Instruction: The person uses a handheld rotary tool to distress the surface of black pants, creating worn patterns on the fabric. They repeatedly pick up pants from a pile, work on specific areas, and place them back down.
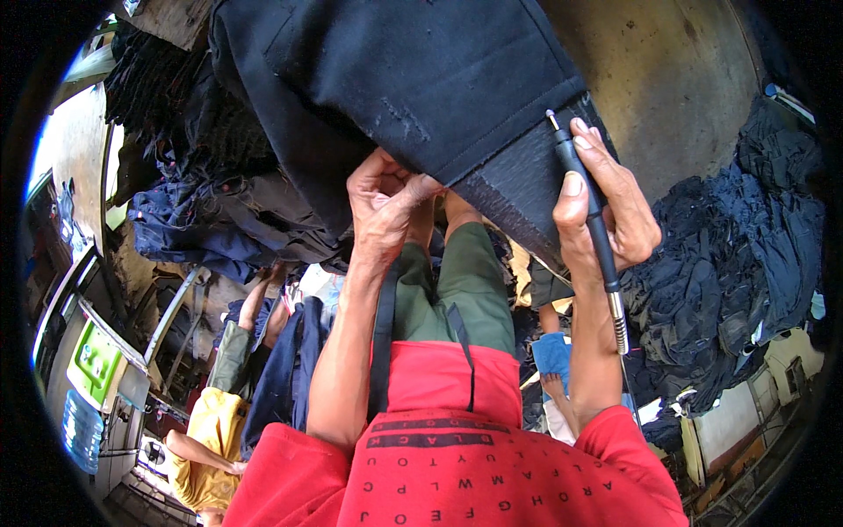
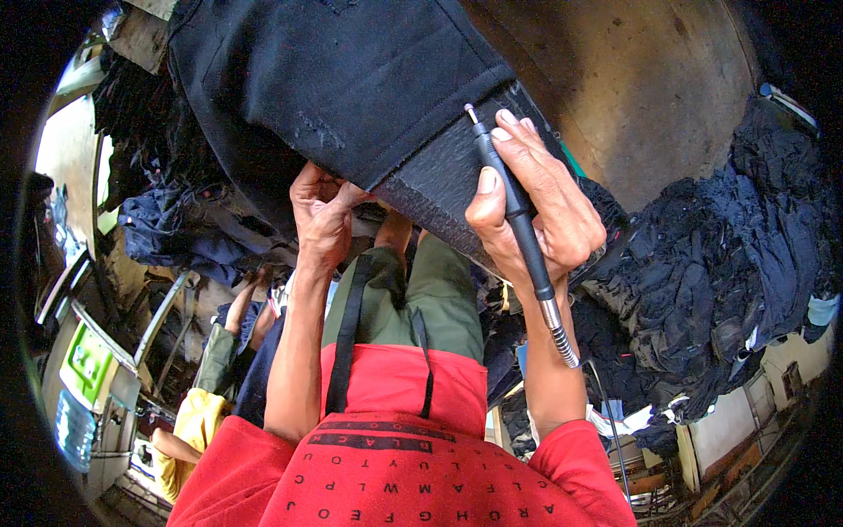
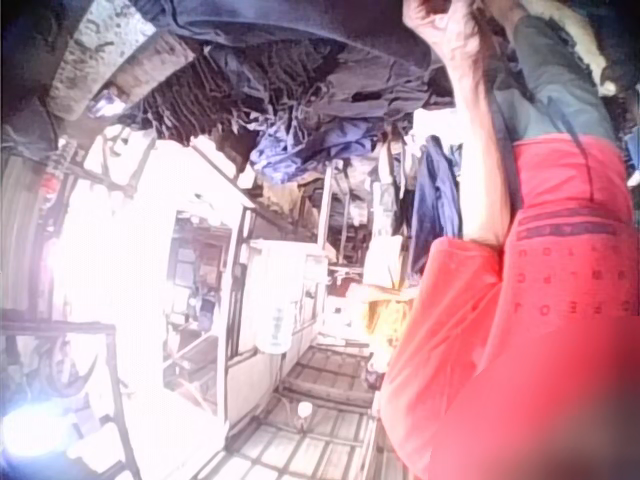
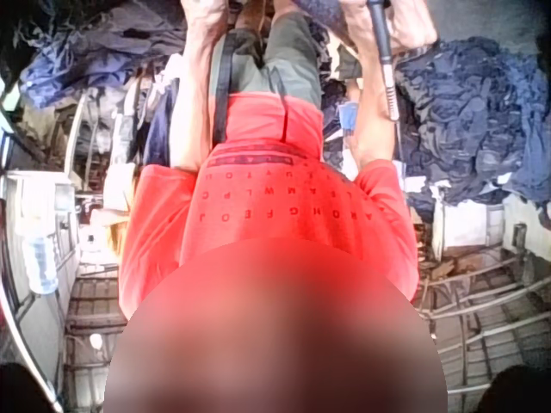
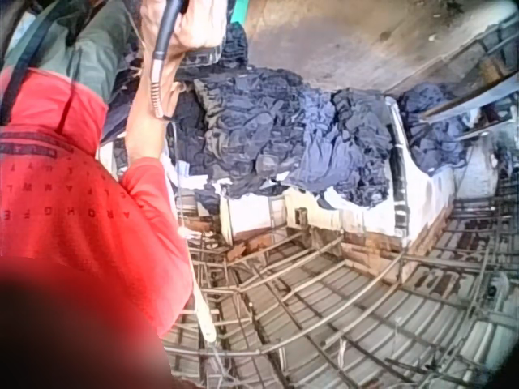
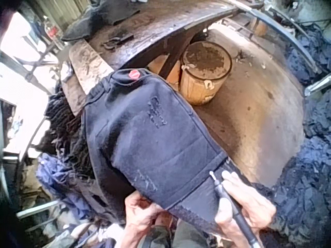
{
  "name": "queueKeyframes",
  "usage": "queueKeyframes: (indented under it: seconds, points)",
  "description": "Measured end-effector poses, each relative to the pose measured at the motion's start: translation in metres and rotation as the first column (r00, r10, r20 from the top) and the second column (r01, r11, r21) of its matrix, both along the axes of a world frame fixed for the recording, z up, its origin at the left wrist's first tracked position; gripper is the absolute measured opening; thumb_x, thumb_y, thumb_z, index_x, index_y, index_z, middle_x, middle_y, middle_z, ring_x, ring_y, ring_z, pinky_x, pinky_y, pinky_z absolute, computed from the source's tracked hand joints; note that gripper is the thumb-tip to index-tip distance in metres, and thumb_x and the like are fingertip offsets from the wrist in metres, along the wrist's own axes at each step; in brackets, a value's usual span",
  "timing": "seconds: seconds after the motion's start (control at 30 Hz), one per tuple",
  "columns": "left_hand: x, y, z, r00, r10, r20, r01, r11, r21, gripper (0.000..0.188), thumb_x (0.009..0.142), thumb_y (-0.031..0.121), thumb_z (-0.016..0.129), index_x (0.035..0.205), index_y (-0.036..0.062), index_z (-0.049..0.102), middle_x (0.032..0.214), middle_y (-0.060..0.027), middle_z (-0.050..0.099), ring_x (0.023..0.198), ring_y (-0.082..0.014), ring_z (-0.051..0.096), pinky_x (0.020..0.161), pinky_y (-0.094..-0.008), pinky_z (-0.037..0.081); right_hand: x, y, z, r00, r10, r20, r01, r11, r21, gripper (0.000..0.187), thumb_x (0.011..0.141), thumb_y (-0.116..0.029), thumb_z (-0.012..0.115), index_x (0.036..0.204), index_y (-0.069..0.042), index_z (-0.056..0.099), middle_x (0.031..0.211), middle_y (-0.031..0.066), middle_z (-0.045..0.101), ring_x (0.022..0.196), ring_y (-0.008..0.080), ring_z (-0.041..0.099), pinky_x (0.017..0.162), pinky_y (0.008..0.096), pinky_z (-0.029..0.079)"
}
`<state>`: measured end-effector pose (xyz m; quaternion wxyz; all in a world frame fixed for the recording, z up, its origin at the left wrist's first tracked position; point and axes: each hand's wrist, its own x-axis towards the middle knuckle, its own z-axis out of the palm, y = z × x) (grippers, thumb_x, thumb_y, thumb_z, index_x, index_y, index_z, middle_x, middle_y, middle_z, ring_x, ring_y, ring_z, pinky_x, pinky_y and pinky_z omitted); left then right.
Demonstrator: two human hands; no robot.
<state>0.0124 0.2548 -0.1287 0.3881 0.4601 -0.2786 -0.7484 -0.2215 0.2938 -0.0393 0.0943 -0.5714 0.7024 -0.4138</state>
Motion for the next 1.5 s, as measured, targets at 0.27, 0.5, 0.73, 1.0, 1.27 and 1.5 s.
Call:
queueKeyframes:
  seconds: [0.27,0.5,0.73,1.0,1.27,1.5]
  points:
    - [0.0,0.0,0.0,1.0,-0.003,-0.007,0.003,1.0,0.01,0.03,0.086,0.0,0.089,0.111,-0.0027,0.074,0.1,-0.0124,0.08,0.087,-0.019,0.078,0.084,-0.0328,0.064,-0.001,0.002,-0.006,0.999,-0.04,-0.013,0.04,0.999,0.001,0.028,0.092,-0.001,0.072,0.117,0.009,0.078,0.116,0.025,0.081,0.114,0.0355,0.08,0.108,0.045,0.059]
    - [0.0,0.001,-0.001,1.0,0.003,-0.001,-0.003,1.0,0.0,0.028,0.086,-0.003,0.086,0.111,-0.0032,0.074,0.099,-0.0117,0.08,0.086,-0.0188,0.078,0.083,-0.0326,0.064,-0.001,0.001,-0.007,1.0,0.025,-0.015,-0.025,0.999,-0.041,0.031,0.083,0.001,0.072,0.111,0.009,0.08,0.11,0.0249,0.082,0.107,0.038,0.081,0.103,0.0466,0.063]
    - [0.0,0.001,-0.002,0.997,0.013,-0.07,-0.013,1.0,0.005,0.028,0.086,-0.005,0.085,0.113,-0.0033,0.074,0.1,-0.0114,0.08,0.088,-0.0186,0.078,0.085,-0.0319,0.063,0.003,0.001,0.003,0.996,0.085,0.018,-0.085,0.996,-0.007,0.03,0.082,0.002,0.072,0.109,0.011,0.08,0.106,0.0263,0.081,0.107,0.0392,0.081,0.104,0.0515,0.063]
    - [-0.002,0.0,0.0,1.0,0.005,-0.017,-0.005,1.0,0.009,0.025,0.087,-0.004,0.085,0.11,-0.0022,0.074,0.101,-0.0101,0.08,0.089,-0.0172,0.077,0.084,-0.0309,0.062,0.001,0.004,0.002,0.989,0.146,0.003,-0.146,0.989,0.018,0.027,0.083,-0.002,0.072,0.106,0.009,0.08,0.103,0.0263,0.081,0.105,0.04,0.082,0.101,0.0519,0.064]
    - [0.0,0.0,0.0,0.998,-0.029,0.059,0.028,0.999,0.019,0.026,0.087,-0.003,0.085,0.11,-0.0012,0.074,0.099,-0.0088,0.079,0.089,-0.0162,0.077,0.084,-0.0303,0.06,0.003,0.007,0.005,0.975,0.222,0.034,-0.223,0.974,0.036,0.03,0.084,-0.002,0.07,0.112,0.007,0.078,0.111,0.0281,0.08,0.111,0.041,0.079,0.104,0.0522,0.062]
    - [-0.002,0.0,0.0,1.0,-0.001,-0.021,0.002,0.999,0.051,0.029,0.087,-0.005,0.085,0.113,-0.0018,0.073,0.103,-0.0099,0.08,0.093,-0.0177,0.077,0.088,-0.0323,0.062,0.01,0.001,0.003,0.955,0.291,0.052,-0.29,0.957,-0.031,0.029,0.081,-0.002,0.072,0.107,0.007,0.08,0.103,0.026,0.081,0.103,0.0398,0.082,0.1,0.0517,0.065]
